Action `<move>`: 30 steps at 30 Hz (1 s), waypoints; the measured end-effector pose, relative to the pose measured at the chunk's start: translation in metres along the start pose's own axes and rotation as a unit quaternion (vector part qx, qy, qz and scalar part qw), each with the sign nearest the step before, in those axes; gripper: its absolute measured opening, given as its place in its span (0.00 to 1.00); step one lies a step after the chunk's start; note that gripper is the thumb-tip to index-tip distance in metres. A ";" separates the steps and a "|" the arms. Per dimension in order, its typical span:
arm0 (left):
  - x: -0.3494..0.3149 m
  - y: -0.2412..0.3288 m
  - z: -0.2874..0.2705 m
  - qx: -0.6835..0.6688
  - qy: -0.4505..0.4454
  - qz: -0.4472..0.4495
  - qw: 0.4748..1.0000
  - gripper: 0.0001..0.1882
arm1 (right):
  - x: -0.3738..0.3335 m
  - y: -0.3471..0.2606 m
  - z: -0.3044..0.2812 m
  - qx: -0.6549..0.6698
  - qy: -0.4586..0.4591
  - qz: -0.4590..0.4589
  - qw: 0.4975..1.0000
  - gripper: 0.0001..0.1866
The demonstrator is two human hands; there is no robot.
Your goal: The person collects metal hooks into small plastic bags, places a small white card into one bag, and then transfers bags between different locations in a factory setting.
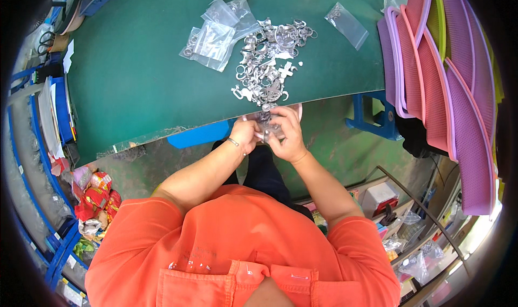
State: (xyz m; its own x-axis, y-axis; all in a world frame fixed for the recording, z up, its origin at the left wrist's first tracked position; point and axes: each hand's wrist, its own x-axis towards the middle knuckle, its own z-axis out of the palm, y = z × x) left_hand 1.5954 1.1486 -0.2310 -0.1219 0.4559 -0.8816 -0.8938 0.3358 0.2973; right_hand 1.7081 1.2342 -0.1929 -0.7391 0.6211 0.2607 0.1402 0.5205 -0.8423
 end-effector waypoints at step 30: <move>0.005 0.008 -0.039 -0.019 0.031 -0.016 0.999 0.21 | 0.090 -0.007 0.034 -0.137 0.010 -0.091 0.986 0.19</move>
State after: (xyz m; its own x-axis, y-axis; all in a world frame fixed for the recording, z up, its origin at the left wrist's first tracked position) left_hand 1.5711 1.1212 -0.2479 -0.1183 0.3929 -0.9119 -0.9135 0.3170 0.2550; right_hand 1.6181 1.2667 -0.1792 -0.7560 0.5120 0.4077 0.1807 0.7620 -0.6219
